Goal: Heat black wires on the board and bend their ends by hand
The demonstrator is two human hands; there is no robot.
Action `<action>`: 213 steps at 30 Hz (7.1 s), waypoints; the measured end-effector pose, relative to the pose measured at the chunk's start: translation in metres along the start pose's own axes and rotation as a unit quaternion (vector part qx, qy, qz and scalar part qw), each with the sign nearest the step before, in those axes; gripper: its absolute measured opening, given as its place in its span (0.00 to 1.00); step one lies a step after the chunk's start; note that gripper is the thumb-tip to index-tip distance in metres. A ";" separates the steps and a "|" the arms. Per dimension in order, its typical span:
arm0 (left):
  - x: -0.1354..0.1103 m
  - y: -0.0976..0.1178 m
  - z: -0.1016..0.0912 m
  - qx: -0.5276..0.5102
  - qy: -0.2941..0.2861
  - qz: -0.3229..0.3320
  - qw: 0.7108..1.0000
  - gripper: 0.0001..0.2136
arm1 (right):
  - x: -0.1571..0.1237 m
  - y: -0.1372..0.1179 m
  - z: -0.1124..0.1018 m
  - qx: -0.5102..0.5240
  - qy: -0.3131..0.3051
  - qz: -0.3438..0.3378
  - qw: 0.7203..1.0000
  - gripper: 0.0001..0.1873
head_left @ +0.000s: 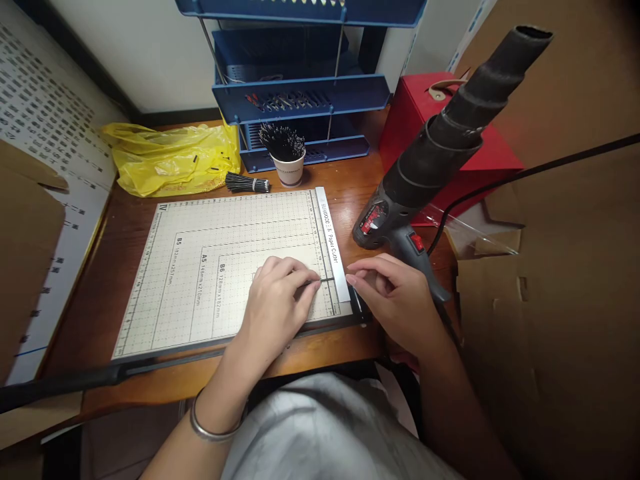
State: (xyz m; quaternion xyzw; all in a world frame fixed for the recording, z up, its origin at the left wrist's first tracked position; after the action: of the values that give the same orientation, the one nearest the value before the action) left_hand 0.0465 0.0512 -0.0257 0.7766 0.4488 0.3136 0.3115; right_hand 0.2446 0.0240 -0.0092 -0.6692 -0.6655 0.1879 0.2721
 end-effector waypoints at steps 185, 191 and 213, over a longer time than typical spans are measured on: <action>-0.025 -0.001 -0.021 -0.050 0.003 0.010 0.999 0.05 | -0.019 -0.023 0.029 -0.161 0.052 -0.174 0.970 0.06; -0.032 0.012 -0.035 -0.062 -0.020 0.037 0.997 0.03 | -0.017 -0.037 0.023 -0.082 -0.029 -0.220 0.972 0.06; -0.034 0.027 -0.050 -0.120 -0.016 0.065 0.991 0.05 | -0.017 -0.045 0.015 -0.015 0.016 -0.251 0.968 0.04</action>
State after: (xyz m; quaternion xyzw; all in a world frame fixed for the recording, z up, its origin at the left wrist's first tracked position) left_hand 0.0079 0.0200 0.0187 0.7663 0.3513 0.3726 0.3881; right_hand 0.1994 0.0075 0.0052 -0.4877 -0.8104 0.0931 0.3111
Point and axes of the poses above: each hand's wrist, its own x-axis towards the middle knuckle, its own z-axis out of the palm, y = z × x, the point moved 3 cm from there along x, towards the middle knuckle, and after that the axes turned 15 degrees about -x, right-handed, at the moved point
